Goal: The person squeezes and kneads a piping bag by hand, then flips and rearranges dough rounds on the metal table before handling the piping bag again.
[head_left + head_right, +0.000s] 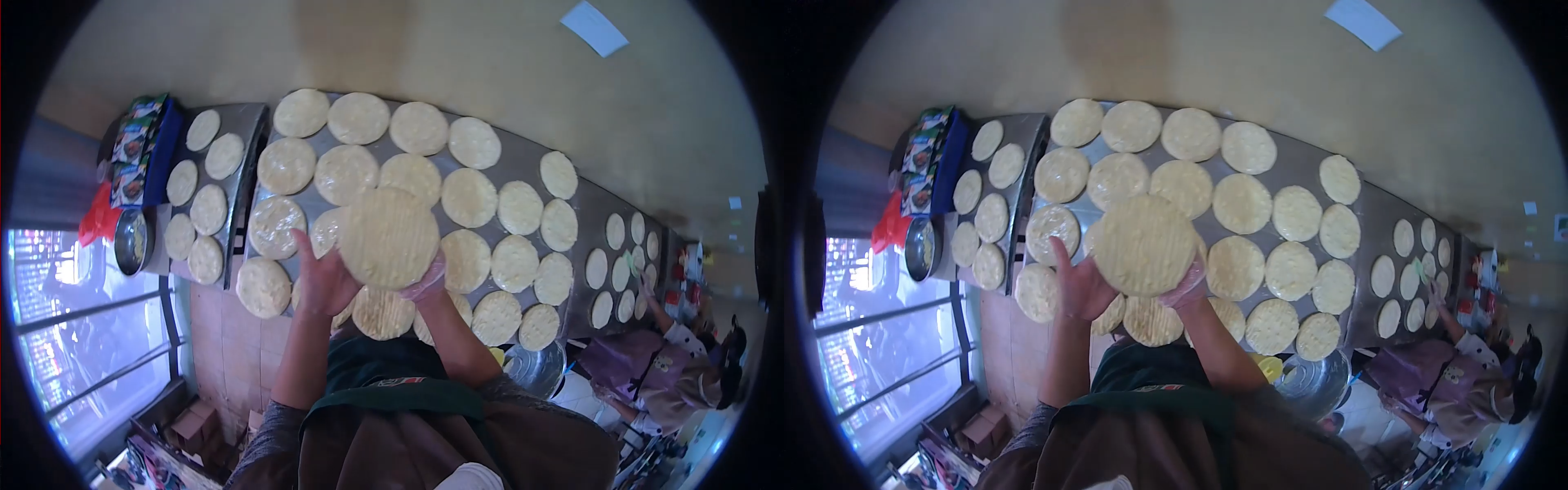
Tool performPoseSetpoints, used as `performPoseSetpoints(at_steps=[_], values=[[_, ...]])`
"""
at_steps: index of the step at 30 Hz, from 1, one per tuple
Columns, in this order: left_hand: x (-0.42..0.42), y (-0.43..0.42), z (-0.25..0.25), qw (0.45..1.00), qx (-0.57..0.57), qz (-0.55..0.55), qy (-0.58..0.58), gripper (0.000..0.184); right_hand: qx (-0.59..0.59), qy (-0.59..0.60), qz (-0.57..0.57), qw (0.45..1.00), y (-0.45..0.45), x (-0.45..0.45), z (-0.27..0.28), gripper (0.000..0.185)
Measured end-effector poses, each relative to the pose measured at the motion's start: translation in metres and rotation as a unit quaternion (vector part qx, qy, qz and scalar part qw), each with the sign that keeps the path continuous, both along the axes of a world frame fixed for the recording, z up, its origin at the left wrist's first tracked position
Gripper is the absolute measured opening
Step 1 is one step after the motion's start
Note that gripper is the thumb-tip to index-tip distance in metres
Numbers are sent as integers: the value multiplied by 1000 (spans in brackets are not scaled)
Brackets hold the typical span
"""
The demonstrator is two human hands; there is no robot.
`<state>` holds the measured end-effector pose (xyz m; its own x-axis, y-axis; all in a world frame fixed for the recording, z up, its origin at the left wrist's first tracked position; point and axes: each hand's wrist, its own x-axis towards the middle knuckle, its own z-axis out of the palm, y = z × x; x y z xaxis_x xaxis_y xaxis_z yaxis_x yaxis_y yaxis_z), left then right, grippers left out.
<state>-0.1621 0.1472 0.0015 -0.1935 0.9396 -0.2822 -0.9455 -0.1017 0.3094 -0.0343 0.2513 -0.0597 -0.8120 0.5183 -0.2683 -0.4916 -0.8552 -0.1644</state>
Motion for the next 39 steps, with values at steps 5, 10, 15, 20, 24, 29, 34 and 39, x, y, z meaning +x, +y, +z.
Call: performPoseSetpoints(at_steps=[5,10,15,20,24,29,34,39], values=[[45,50,10,955,-135,-71,255,103,68,-56,-140,986,70,63,13,65],[74,17,-35,928,-209,51,303,77,77,66,-216,971,175,124,8,75],[115,-129,-121,717,-609,279,195,64,159,-75,-205,963,309,163,-39,83],[146,-201,-195,798,-549,236,-76,99,112,-153,-158,969,368,167,-68,96],[163,-164,-189,889,-384,197,-151,112,64,-231,-124,963,378,159,-66,102],[169,-142,-178,888,-357,227,-180,115,99,-325,-66,938,401,158,-91,103],[173,-143,-178,891,-357,227,-163,115,252,-609,-36,751,424,162,-116,81],[168,-146,-190,894,-327,240,-190,116,441,-706,-17,554,400,209,-83,60]])
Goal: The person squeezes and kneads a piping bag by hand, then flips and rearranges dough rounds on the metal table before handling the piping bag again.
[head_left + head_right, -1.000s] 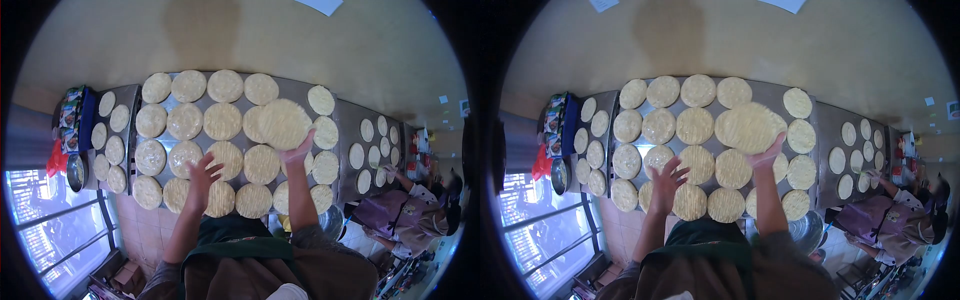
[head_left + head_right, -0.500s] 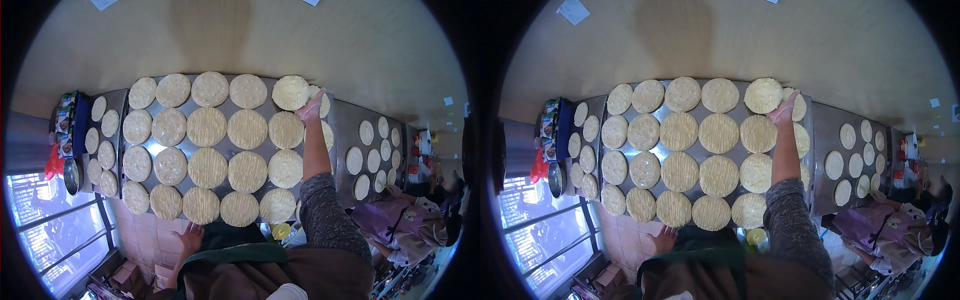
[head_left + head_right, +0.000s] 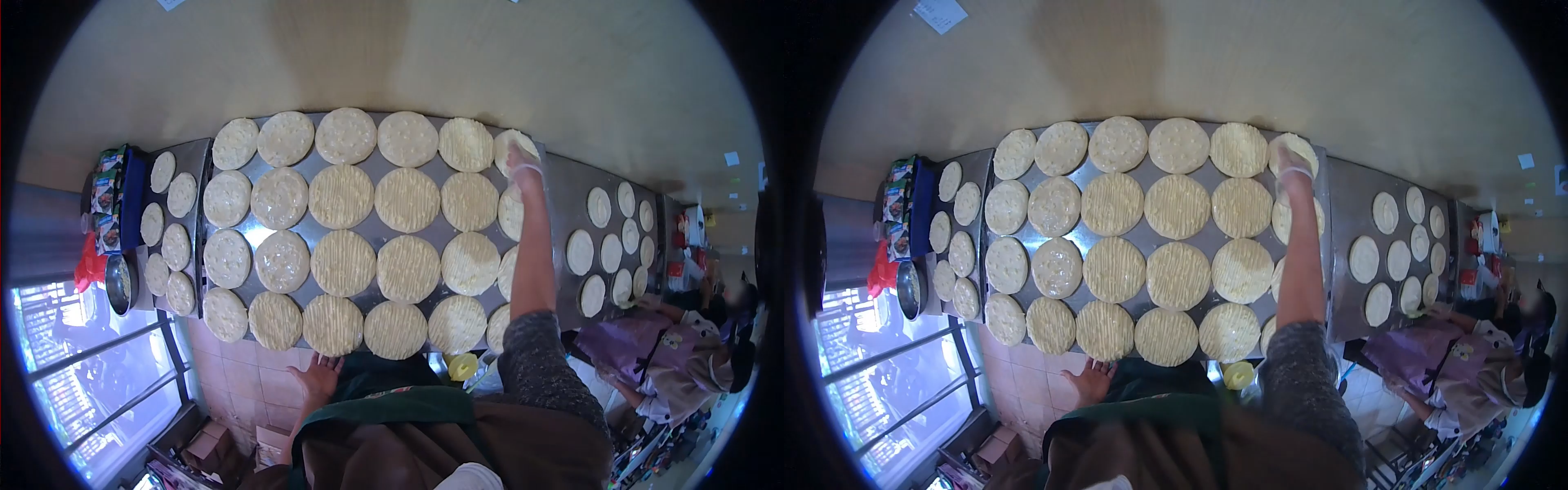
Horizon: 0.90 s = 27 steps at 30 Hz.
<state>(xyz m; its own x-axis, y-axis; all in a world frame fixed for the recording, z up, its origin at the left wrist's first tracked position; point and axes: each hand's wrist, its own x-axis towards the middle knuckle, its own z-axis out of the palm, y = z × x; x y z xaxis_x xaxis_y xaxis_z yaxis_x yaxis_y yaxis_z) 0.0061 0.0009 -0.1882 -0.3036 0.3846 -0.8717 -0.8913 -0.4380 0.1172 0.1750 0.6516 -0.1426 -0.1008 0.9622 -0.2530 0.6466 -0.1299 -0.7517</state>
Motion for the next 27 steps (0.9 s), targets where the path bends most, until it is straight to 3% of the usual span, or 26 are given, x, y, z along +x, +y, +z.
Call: performPoseSetpoints(at_steps=[3,7,9,10,12,14,15,17,20,23,27], values=[[-6,3,5,1000,-15,4,-27,117,-33,146,-86,985,-66,66,31,56],[-11,13,1,998,10,0,-54,119,-69,263,-372,887,-156,210,18,47],[-11,13,-9,999,36,-14,-33,118,113,257,-431,858,-225,296,-49,44],[-10,12,-16,998,51,-18,-22,118,114,267,-462,838,-258,307,-51,41],[-13,3,-36,998,66,-9,-18,116,62,277,-480,830,-330,321,-61,33],[-10,0,-40,998,63,-9,-16,114,-17,350,-519,779,-370,326,-110,31],[-11,6,-33,998,51,-18,-14,113,-44,420,-565,709,-382,322,-136,37],[-11,9,-25,999,39,-31,-8,112,-178,510,-570,619,-402,271,-101,52],[-9,14,-22,998,44,-41,6,111,-157,550,-553,606,-417,227,-81,62],[-11,11,-21,997,48,-57,17,111,-175,540,-572,592,-424,243,-108,66],[-10,9,-31,993,73,-80,52,112,-162,610,-536,560,-421,244,-112,67]])
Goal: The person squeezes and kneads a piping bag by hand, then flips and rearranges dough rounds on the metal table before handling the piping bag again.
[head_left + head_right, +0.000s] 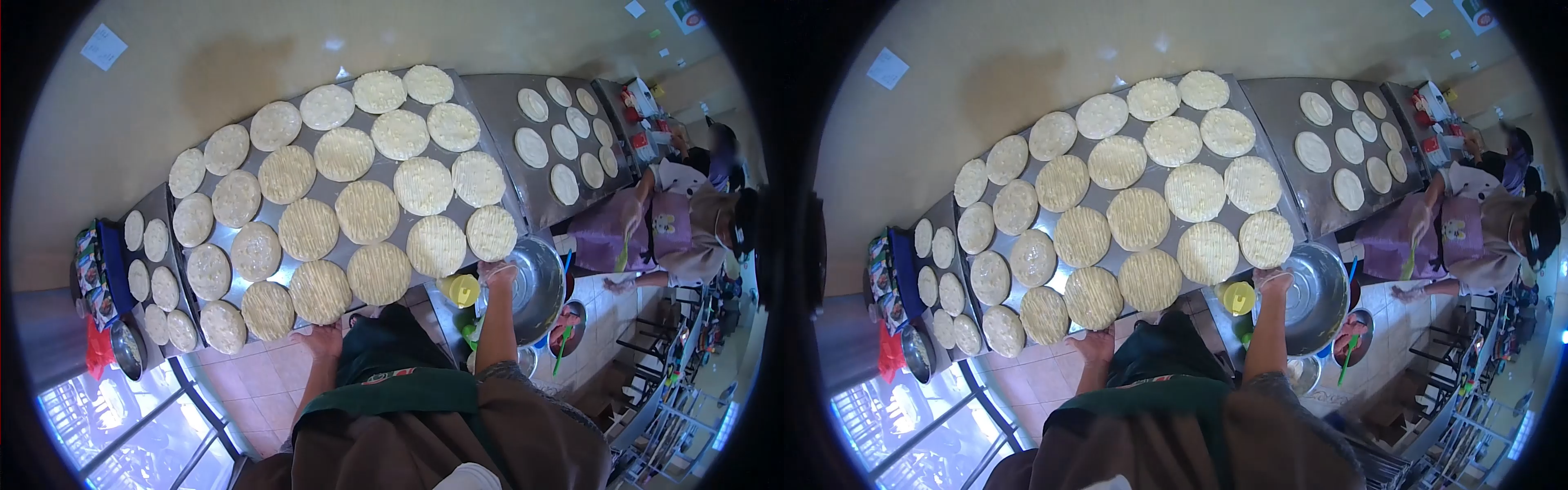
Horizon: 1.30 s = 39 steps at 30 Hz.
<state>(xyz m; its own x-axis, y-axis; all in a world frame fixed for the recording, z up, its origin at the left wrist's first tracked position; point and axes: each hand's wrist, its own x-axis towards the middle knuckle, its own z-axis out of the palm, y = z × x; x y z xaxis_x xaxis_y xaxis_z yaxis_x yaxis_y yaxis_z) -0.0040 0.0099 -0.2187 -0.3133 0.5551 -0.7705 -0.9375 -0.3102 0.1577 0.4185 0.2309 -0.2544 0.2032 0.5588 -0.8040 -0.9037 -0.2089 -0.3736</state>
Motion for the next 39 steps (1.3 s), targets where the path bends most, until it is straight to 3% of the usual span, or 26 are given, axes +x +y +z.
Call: performPoseSetpoints(at_steps=[3,7,12,14,15,20,24,28,34,39], values=[[2,1,8,1000,18,-21,0,114,38,-19,-2,999,15,0,-12,69],[2,-2,5,998,38,-41,8,116,-14,-27,4,1000,22,-9,33,68],[2,-4,6,996,59,-57,15,118,44,-64,2,997,31,46,-52,75],[2,-7,6,995,71,-62,25,118,7,-58,0,998,35,20,-18,67],[3,-7,6,994,77,-65,34,118,23,-69,5,997,37,38,-42,69],[2,-11,5,989,122,-78,35,118,2,-101,20,995,35,14,2,75],[4,-21,-1,995,85,-45,14,121,-29,-108,52,992,33,9,15,72],[-5,-32,16,997,-37,-61,-6,119,-73,-116,81,987,30,13,39,70],[-43,-48,38,982,-132,102,91,116,-168,-138,130,967,26,23,92,67],[-68,-59,52,986,-96,121,58,114,-60,-363,124,922,46,70,73,47]])
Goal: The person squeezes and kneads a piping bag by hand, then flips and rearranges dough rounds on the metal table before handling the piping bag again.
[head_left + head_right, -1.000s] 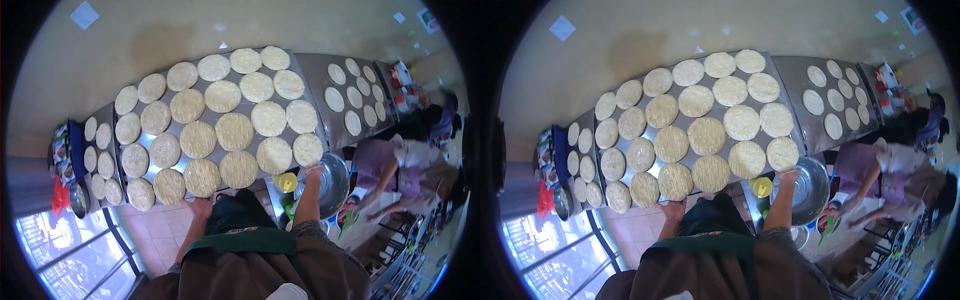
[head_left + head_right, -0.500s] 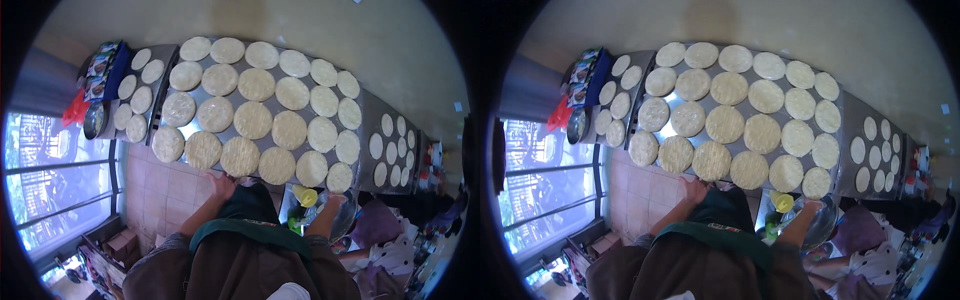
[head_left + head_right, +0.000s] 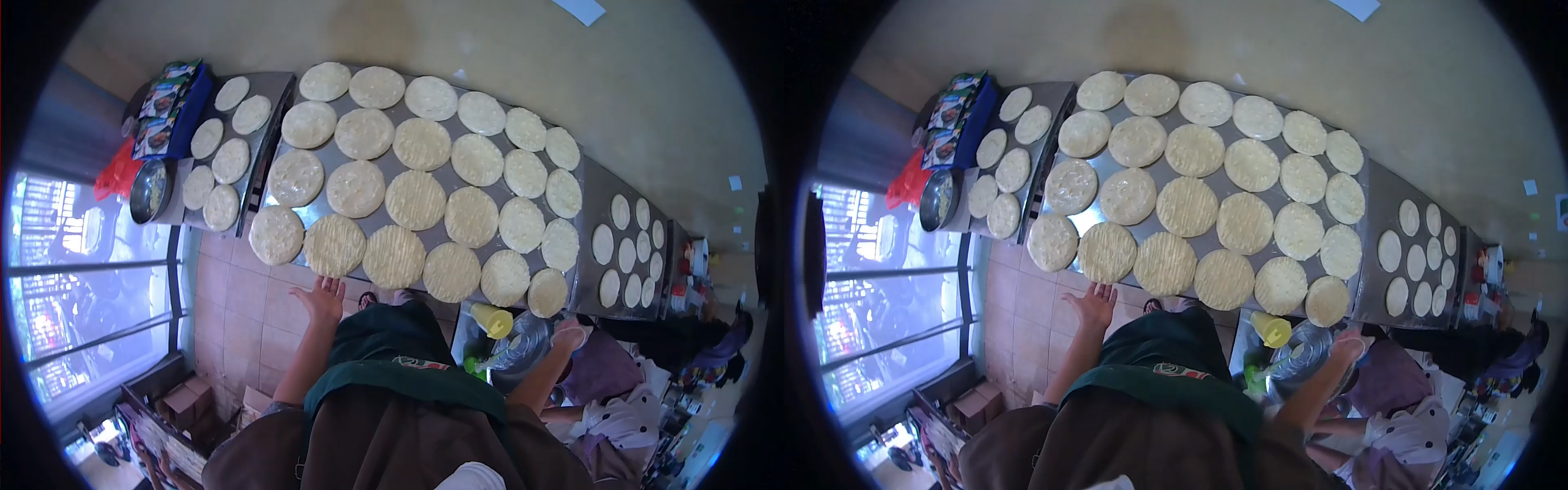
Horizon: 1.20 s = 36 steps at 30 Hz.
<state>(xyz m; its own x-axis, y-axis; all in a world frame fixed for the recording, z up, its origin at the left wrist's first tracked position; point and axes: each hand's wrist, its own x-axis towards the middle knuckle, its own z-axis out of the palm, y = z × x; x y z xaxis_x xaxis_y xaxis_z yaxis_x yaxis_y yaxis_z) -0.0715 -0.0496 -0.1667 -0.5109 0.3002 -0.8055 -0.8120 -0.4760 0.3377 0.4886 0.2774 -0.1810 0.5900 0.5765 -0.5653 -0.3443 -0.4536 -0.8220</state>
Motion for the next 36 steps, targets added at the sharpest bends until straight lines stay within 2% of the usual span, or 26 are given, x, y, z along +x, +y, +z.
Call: performPoseSetpoints(at_steps=[1,2,4,6,7,8,10,12,14,17,20,23,26,29,32,36], values=[[-2,-1,3,1000,7,4,-15,114,31,-12,15,999,6,-21,17,59],[-2,-1,6,1000,-3,2,-18,113,62,-25,29,997,10,-52,47,80],[1,1,13,1000,-9,10,-8,113,75,90,94,989,29,-105,80,86],[2,5,13,1000,-15,20,19,111,79,71,223,969,56,-175,98,92],[1,8,14,999,4,17,39,111,109,111,264,952,67,-214,106,92],[0,11,19,998,22,15,59,110,121,127,330,928,87,-247,104,88],[-2,17,21,991,93,9,94,110,137,236,378,885,141,-303,80,81],[-6,22,19,973,196,-3,122,110,104,254,356,893,193,-362,56,80],[-9,29,26,976,186,-4,111,110,58,304,345,886,251,-400,14,69],[-13,32,23,976,186,-11,115,110,36,236,340,910,294,-447,-24,52],[-16,34,23,975,187,-8,118,110,9,319,283,905,293,-477,-6,39],[-19,34,25,977,188,5,101,110,-9,305,256,918,341,-473,-80,38],[-20,34,23,977,194,6,86,108,-4,233,281,931,305,-493,-24,37],[-21,35,20,981,181,30,67,102,36,279,252,926,298,-511,-12,38],[-21,38,22,983,165,50,67,96,143,395,351,837,308,-521,-31,43],[-22,36,28,983,156,61,71,96,132,443,360,810,286,-526,-3,53]])
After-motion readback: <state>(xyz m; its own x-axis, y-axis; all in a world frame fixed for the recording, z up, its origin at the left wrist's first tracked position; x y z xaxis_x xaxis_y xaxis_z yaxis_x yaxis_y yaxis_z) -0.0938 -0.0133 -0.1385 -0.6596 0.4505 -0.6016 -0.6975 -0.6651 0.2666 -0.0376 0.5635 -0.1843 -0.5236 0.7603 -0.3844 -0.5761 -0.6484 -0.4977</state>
